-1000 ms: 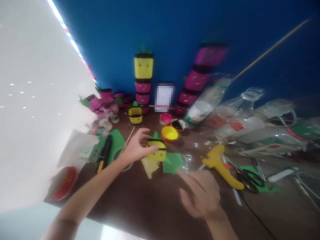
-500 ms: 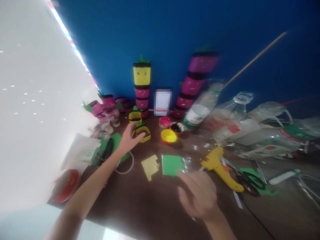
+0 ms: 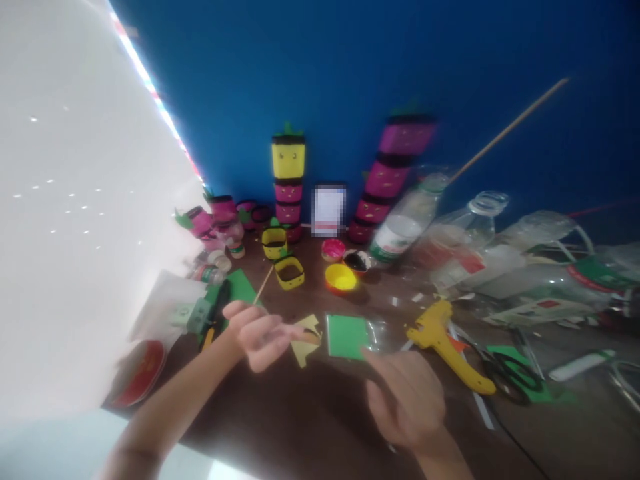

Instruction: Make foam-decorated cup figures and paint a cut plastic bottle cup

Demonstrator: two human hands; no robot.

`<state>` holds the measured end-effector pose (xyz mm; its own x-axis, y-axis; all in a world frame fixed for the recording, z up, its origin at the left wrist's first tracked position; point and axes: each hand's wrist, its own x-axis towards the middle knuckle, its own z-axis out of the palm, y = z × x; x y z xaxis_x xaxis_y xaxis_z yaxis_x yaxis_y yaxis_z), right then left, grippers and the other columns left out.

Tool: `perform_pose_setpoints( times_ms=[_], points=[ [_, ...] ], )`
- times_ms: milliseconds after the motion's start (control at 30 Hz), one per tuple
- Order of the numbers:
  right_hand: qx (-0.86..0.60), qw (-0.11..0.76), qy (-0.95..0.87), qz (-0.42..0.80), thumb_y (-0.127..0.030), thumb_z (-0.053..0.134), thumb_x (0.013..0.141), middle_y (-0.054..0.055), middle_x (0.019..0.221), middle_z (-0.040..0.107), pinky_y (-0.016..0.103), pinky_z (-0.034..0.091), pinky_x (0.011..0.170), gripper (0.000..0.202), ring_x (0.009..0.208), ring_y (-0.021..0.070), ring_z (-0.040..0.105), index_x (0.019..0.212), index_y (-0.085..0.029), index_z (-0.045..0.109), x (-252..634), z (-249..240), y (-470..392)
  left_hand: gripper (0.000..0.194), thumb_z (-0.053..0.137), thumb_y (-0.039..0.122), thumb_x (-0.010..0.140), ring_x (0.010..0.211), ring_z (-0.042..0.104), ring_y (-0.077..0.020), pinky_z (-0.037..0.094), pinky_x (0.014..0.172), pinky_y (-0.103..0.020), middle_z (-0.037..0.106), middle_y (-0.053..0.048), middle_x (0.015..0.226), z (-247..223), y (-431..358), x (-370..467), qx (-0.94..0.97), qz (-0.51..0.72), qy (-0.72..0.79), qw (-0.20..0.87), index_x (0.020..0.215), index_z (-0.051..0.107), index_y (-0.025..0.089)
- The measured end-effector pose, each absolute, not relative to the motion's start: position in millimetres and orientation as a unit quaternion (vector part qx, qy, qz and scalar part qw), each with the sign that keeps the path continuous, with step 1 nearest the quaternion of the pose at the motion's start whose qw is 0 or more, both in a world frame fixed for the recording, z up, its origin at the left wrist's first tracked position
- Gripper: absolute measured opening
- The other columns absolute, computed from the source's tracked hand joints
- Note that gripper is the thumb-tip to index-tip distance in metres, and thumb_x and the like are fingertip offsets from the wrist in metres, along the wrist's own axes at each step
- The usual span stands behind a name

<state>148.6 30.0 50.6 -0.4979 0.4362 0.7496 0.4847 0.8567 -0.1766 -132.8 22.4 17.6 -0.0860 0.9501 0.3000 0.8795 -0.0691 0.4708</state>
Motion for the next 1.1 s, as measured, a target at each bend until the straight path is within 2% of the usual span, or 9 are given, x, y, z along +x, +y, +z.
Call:
perform_pose_setpoints(
  times_ms=[67, 167, 300, 433, 533, 633, 833, 1033, 1100],
  points=[
    [-0.262, 0.429, -0.864, -0.027, -0.014, 0.049, 0.076, 0.006, 0.072, 0.059, 0.034, 0.042, 0.065, 0.029, 0.068, 0.0189, 0.052, 0.104, -0.011, 0.058, 148.8, 50.0, 30.1, 0.044, 0.072, 0.066, 0.049, 0.053, 0.041, -0.0166, 0.032, 0.059, -0.032, 0.043, 0.003, 0.048, 30.3, 21.6, -129.4, 0.69, 0.291, 0.662, 0.04, 0.064, 0.052, 0.029],
    [-0.254, 0.433, -0.864, -0.028, -0.014, 0.049, 0.076, 0.007, 0.07, 0.058, 0.033, 0.041, 0.063, 0.029, 0.067, 0.0188, 0.051, 0.104, -0.011, 0.058, 149.2, 49.5, 31.0, 0.037, 0.07, 0.058, 0.06, 0.068, 0.051, -0.0191, 0.035, 0.067, -0.034, 0.058, -0.002, 0.066, 50.5, 20.6, -126.1, 0.728, 0.29, 0.622, 0.006, 0.07, 0.056, 0.026],
    [-0.252, 0.432, -0.866, -0.017, -0.015, 0.049, 0.076, 0.005, 0.068, 0.057, 0.032, 0.04, 0.061, 0.029, 0.065, 0.0181, 0.05, 0.103, -0.01, 0.059, 149.4, 50.5, 31.9, 0.036, 0.059, 0.057, 0.073, 0.067, 0.053, -0.0166, 0.034, 0.063, -0.029, 0.059, -0.002, 0.069, 60.8, 17.9, -120.2, 0.746, 0.18, 0.638, 0.061, 0.07, 0.057, 0.021],
    [-0.257, 0.431, -0.865, -0.011, -0.014, 0.049, 0.076, 0.005, 0.068, 0.057, 0.032, 0.04, 0.061, 0.029, 0.064, 0.018, 0.051, 0.103, -0.012, 0.059, 148.7, 50.8, 31.3, 0.034, 0.064, 0.054, 0.069, 0.068, 0.054, -0.0155, 0.037, 0.061, -0.026, 0.059, 0.001, 0.074, 52.5, 10.2, -115.2, 0.707, 0.105, 0.679, 0.169, 0.08, 0.059, 0.022],
    [-0.257, 0.438, -0.862, -0.008, -0.014, 0.049, 0.076, 0.005, 0.068, 0.057, 0.032, 0.041, 0.061, 0.028, 0.064, 0.0178, 0.051, 0.102, -0.013, 0.059, 148.2, 50.4, 31.2, 0.039, 0.071, 0.047, 0.064, 0.08, 0.056, -0.0187, 0.042, 0.071, -0.029, 0.06, -0.002, 0.087, 44.2, 7.7, -111.2, 0.696, 0.122, 0.68, 0.194, 0.09, 0.06, 0.021],
    [-0.253, 0.441, -0.861, -0.01, -0.013, 0.049, 0.077, 0.005, 0.068, 0.057, 0.033, 0.041, 0.061, 0.026, 0.065, 0.0179, 0.051, 0.101, -0.013, 0.059, 148.1, 50.2, 32.4, 0.042, 0.071, 0.047, 0.065, 0.089, 0.055, -0.0221, 0.043, 0.077, -0.032, 0.058, -0.005, 0.095, 37.2, 10.8, -105.0, 0.681, 0.134, 0.692, 0.198, 0.094, 0.06, 0.019],
    [-0.254, 0.446, -0.858, -0.023, -0.013, 0.049, 0.077, 0.006, 0.068, 0.058, 0.033, 0.042, 0.063, 0.023, 0.066, 0.0185, 0.05, 0.099, -0.012, 0.058, 146.4, 49.7, 31.4, 0.043, 0.067, 0.053, 0.066, 0.084, 0.054, -0.022, 0.044, 0.074, -0.033, 0.058, -0.006, 0.088, 32.0, 17.7, -94.3, 0.677, 0.157, 0.694, 0.187, 0.089, 0.062, 0.017],
    [-0.253, 0.424, -0.868, -0.05, -0.012, 0.052, 0.078, 0.004, 0.064, 0.057, 0.032, 0.041, 0.06, 0.017, 0.062, 0.0175, 0.051, 0.094, -0.013, 0.058, 163.0, 62.2, 43.1, 0.027, 0.067, 0.044, 0.072, 0.076, 0.053, -0.0167, 0.042, 0.069, -0.028, 0.058, -0.002, 0.078, 32.9, 12.8, -92.3, 0.707, 0.236, 0.644, 0.173, 0.081, 0.06, 0.019],
    [-0.292, 0.404, -0.866, -0.039, -0.011, 0.054, 0.078, 0.005, 0.069, 0.06, 0.033, 0.043, 0.064, 0.014, 0.065, 0.0181, 0.054, 0.091, -0.015, 0.059, 184.1, 64.9, 53.8, 0.023, 0.068, 0.039, 0.073, 0.075, 0.054, -0.0163, 0.042, 0.068, -0.027, 0.058, -0.002, 0.078, 33.1, 9.7, -93.4, 0.714, 0.25, 0.634, 0.16, 0.081, 0.06, 0.019]
  ],
)
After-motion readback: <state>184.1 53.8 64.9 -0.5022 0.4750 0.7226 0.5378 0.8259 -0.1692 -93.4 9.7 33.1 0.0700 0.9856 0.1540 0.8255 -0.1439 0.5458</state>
